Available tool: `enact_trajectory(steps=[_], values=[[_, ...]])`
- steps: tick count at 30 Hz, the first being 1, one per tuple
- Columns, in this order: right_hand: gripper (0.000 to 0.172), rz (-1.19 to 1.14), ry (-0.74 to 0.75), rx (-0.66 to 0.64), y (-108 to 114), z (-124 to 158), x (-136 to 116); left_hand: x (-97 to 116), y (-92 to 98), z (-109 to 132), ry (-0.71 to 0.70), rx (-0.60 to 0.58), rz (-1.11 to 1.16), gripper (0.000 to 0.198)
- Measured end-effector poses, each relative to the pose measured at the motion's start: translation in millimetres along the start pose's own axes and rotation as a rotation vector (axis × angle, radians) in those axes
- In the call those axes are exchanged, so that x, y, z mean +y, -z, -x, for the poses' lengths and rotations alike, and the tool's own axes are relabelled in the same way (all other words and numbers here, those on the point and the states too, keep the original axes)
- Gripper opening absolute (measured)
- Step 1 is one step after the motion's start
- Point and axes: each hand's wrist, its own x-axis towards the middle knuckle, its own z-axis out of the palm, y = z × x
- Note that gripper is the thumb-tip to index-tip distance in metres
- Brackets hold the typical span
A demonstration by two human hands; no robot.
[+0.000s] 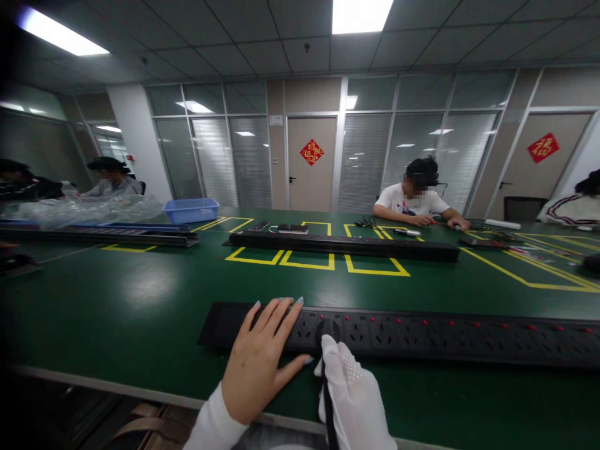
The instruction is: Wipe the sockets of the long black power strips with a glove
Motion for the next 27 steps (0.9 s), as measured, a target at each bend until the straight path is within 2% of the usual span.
enact_trajectory(steps=[3,5,6,10,14,16,21,27], values=[[0.062,0.062,0.161,-0.008,3.1,-4.0,4.0,-0.9,1.3,0.5,0.009,0.002,-0.003,0.061],[0.057,0.112,0.298,-0.075,8.8,-7.8,2.6,-2.1,2.5,0.8,0.014,-0.001,0.001,0.06],[0.053,0.136,0.32,-0.144,11.9,-9.6,0.4,-2.9,3.1,1.0,0.015,-0.004,0.005,0.059],[0.055,0.049,0.235,-0.176,17.3,-13.3,-11.8,-6.3,5.4,1.7,0.02,-0.01,0.007,0.058],[0.054,-0.203,-0.141,-0.181,3.8,-9.9,-14.2,-8.4,6.7,2.6,0.035,-0.015,0.01,0.059],[0.05,-0.259,-0.251,-0.175,-6.8,-6.6,-10.7,-8.6,6.9,3.0,0.041,-0.021,0.013,0.063],[0.053,-0.287,-0.321,-0.191,-18.1,-2.2,-4.4,-3.2,8.3,3.1,0.052,-0.055,-0.019,0.063],[0.058,-0.148,-0.137,-0.194,-3.3,-8.9,-12.8,9.6,5.6,-0.5,0.018,-0.019,-0.056,0.06]])
